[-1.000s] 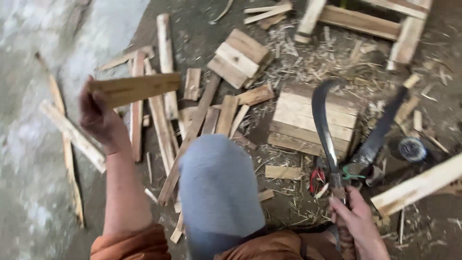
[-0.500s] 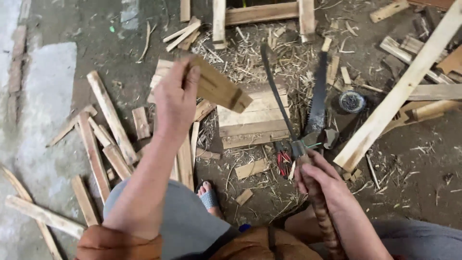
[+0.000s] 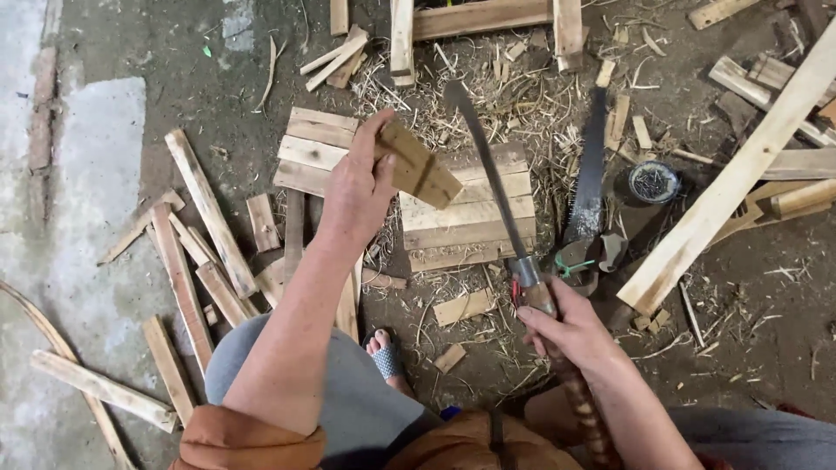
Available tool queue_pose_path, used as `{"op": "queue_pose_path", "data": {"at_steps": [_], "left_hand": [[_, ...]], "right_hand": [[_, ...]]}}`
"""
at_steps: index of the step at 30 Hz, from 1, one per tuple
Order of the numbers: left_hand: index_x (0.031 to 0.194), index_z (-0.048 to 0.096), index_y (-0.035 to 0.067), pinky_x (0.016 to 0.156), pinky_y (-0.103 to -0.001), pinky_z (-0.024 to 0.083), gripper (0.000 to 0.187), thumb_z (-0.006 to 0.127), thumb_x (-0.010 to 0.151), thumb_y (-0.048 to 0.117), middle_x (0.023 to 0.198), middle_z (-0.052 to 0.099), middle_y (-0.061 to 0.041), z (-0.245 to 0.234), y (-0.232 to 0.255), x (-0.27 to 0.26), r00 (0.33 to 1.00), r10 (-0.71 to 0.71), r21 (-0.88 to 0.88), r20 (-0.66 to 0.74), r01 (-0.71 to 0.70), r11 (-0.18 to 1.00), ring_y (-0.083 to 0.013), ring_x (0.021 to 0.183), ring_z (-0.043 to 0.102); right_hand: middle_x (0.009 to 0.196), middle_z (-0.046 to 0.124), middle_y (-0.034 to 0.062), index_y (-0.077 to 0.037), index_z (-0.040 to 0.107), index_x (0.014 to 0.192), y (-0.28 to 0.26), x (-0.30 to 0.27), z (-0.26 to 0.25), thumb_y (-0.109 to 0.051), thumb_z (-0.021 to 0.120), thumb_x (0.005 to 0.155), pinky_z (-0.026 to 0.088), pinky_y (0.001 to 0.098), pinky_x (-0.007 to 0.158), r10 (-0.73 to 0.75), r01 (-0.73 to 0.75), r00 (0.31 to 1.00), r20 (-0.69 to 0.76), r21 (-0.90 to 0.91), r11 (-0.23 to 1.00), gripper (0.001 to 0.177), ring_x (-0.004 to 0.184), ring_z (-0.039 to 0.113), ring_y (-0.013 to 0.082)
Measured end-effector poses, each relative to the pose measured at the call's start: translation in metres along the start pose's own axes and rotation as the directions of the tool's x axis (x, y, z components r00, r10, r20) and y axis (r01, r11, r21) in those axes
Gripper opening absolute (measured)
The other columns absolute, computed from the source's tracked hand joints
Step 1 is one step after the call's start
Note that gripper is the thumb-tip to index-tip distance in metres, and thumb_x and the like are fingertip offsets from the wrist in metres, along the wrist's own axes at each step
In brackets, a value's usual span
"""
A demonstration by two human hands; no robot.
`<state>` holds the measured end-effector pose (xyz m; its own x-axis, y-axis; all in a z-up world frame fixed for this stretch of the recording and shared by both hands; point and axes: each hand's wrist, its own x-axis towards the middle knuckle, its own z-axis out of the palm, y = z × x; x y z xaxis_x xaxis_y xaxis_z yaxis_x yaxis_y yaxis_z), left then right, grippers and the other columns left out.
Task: Using a sickle to shave and mark wooden slats while sitting on the floor in a workshop.
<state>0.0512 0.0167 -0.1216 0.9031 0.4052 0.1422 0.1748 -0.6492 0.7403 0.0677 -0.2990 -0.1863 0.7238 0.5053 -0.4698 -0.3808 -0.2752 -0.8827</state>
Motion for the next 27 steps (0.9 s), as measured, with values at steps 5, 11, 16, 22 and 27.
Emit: {"op": "queue_pose_path", "data": {"at_steps": [5, 11, 16, 22, 27], "left_hand": [[0.138, 0.041, 0.021, 0.085, -0.056, 0.057, 0.033, 0.049, 0.107, 0.028, 0.095, 0.068, -0.027, 0.01, -0.026, 0.01, 0.992, -0.1, 0.323, 0.072, 0.072, 0.944, -0.049, 0.092, 0.07], [0.138, 0.044, 0.012, 0.083, -0.058, 0.056, 0.034, 0.05, 0.107, 0.022, 0.098, 0.068, -0.032, 0.006, -0.012, 0.007, 0.998, -0.046, 0.218, 0.043, 0.036, 0.975, -0.0506, 0.093, 0.069], [0.138, 0.047, 0.017, 0.085, -0.051, 0.056, 0.031, 0.051, 0.107, 0.017, 0.109, 0.07, -0.023, -0.006, -0.001, -0.004, 0.998, 0.053, 0.091, -0.014, -0.052, 0.994, -0.0412, 0.096, 0.07], [0.133, 0.051, 0.017, 0.086, -0.054, 0.058, 0.028, 0.053, 0.105, 0.012, 0.103, 0.072, -0.018, 0.014, -0.001, 0.002, 0.997, 0.075, 0.029, -0.018, -0.075, 0.997, -0.0388, 0.094, 0.072], [0.13, 0.051, 0.017, 0.086, -0.056, 0.057, 0.024, 0.052, 0.106, 0.014, 0.102, 0.072, -0.016, 0.01, -0.003, 0.001, 0.997, 0.073, 0.085, 0.004, -0.073, 0.994, -0.0397, 0.096, 0.071]], "right_hand": [[0.056, 0.059, 0.0153, 0.007, 0.059, 0.104, 0.008, 0.011, 0.011, -0.014, 0.068, 0.089, 0.055, 0.0381, 0.041, -0.062, 0.067, 0.991, 0.121, -0.039, 0.997, 0.027, 0.035, 0.061, 0.0233], [0.062, 0.061, 0.0154, -0.001, 0.058, 0.099, 0.039, 0.041, 0.016, -0.018, 0.068, 0.088, 0.051, 0.0341, 0.039, 0.054, -0.022, 0.99, 0.127, -0.236, 0.972, 0.022, 0.04, 0.065, 0.0254], [0.094, 0.069, 0.0253, -0.003, 0.059, 0.115, -0.012, 0.014, 0.026, -0.03, 0.072, 0.086, 0.055, 0.0506, 0.077, 0.091, -0.037, 0.993, 0.073, -0.539, 0.841, 0.041, 0.089, 0.072, 0.0408], [0.092, 0.07, 0.0171, -0.012, 0.059, 0.115, -0.001, 0.028, 0.019, -0.04, 0.068, 0.088, 0.056, 0.0491, 0.079, 0.17, -0.138, 0.986, -0.004, -0.602, 0.787, 0.04, 0.089, 0.073, 0.0358], [0.105, 0.071, 0.0257, -0.01, 0.054, 0.131, -0.021, 0.01, 0.025, -0.034, 0.065, 0.09, 0.056, 0.0553, 0.083, 0.143, -0.109, 0.99, 0.002, -0.637, 0.763, 0.049, 0.103, 0.069, 0.0446]]}}
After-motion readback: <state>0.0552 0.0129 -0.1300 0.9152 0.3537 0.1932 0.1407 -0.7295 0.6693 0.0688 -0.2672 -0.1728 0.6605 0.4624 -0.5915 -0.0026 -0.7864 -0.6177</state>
